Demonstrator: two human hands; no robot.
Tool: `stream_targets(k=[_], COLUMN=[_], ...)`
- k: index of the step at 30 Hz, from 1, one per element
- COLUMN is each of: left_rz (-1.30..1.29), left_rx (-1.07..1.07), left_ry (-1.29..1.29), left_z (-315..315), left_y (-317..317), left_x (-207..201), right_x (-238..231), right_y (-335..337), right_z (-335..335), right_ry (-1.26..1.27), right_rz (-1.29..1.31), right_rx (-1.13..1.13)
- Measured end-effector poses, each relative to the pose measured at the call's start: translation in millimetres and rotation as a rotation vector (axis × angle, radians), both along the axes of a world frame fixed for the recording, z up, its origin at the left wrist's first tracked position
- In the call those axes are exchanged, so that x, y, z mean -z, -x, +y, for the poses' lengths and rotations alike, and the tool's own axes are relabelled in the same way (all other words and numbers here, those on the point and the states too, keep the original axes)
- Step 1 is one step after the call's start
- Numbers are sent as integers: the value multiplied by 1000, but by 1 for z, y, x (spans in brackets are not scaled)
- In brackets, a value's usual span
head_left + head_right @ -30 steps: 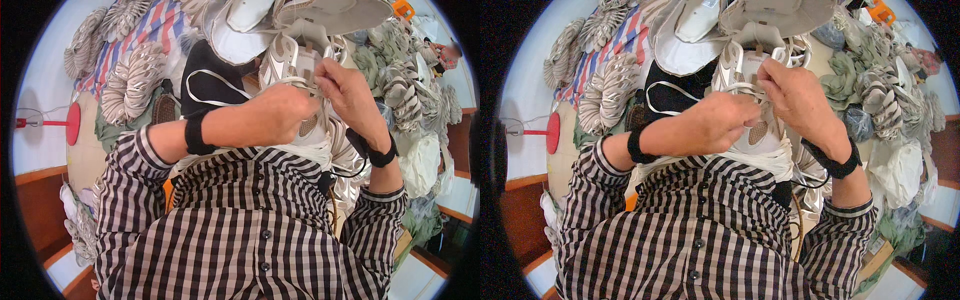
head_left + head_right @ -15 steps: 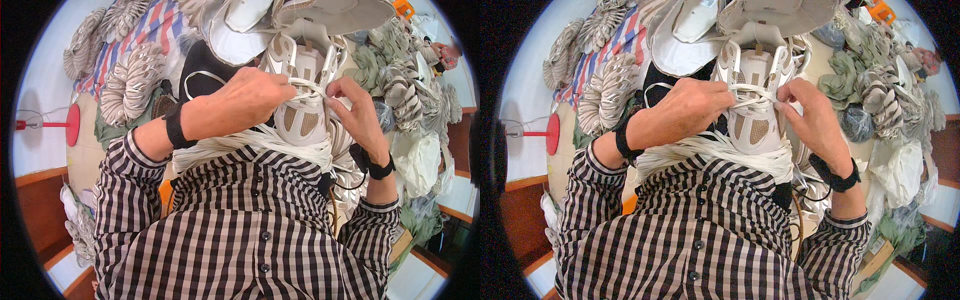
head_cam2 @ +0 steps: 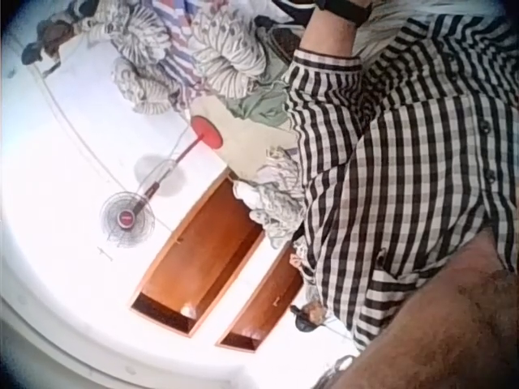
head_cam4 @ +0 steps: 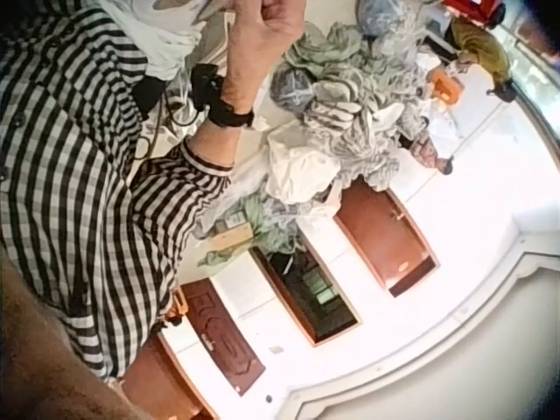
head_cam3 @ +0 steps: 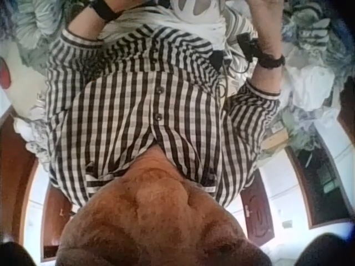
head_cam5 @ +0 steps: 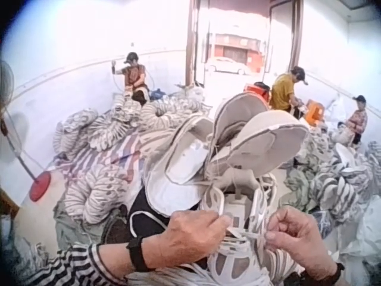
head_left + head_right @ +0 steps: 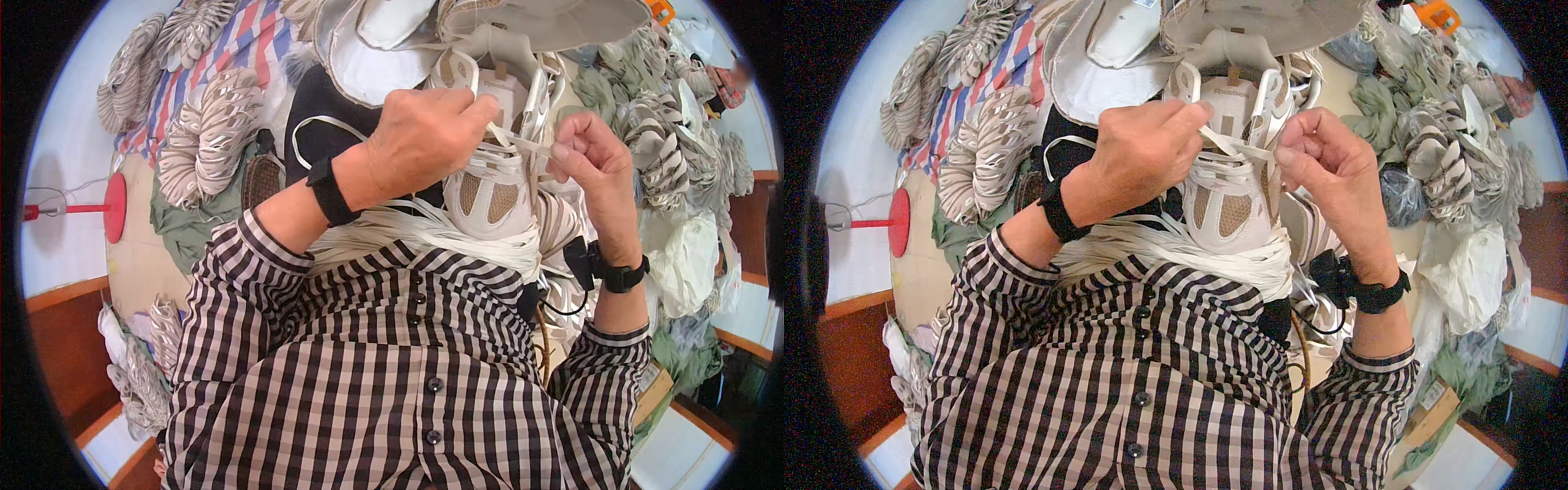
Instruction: The recorder is lacing white athletic shoes while sitting in an area filled with shoe components.
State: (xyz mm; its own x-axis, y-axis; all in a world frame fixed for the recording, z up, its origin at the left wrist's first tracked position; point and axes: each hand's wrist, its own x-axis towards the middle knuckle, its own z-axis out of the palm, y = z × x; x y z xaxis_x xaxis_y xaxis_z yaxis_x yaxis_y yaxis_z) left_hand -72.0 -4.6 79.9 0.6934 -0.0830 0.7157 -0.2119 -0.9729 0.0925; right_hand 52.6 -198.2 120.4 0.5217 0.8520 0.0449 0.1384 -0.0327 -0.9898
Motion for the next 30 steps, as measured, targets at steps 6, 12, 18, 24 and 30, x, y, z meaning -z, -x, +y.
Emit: stream_targets(k=[6, 12, 18, 24, 30], left_rz=[-50, 573, 333, 361, 206], left_rx=[175, 234, 199, 230, 259], left_ry=[480, 1028, 683, 299, 136], left_z=[-11, -6, -5, -10, -12], left_y=[8, 22, 27, 44, 40], left_x=[-5, -29, -12, -5, 5], right_x=[-3, -4, -4, -9, -18], right_y=[3, -1, -2, 1, 26], right_z=[-5, -1, 3, -15, -31], right_ry=[70, 48, -124, -144, -194], right_rz=[-17, 1, 324, 404, 430], right_rx=[28, 6, 49, 49, 83])
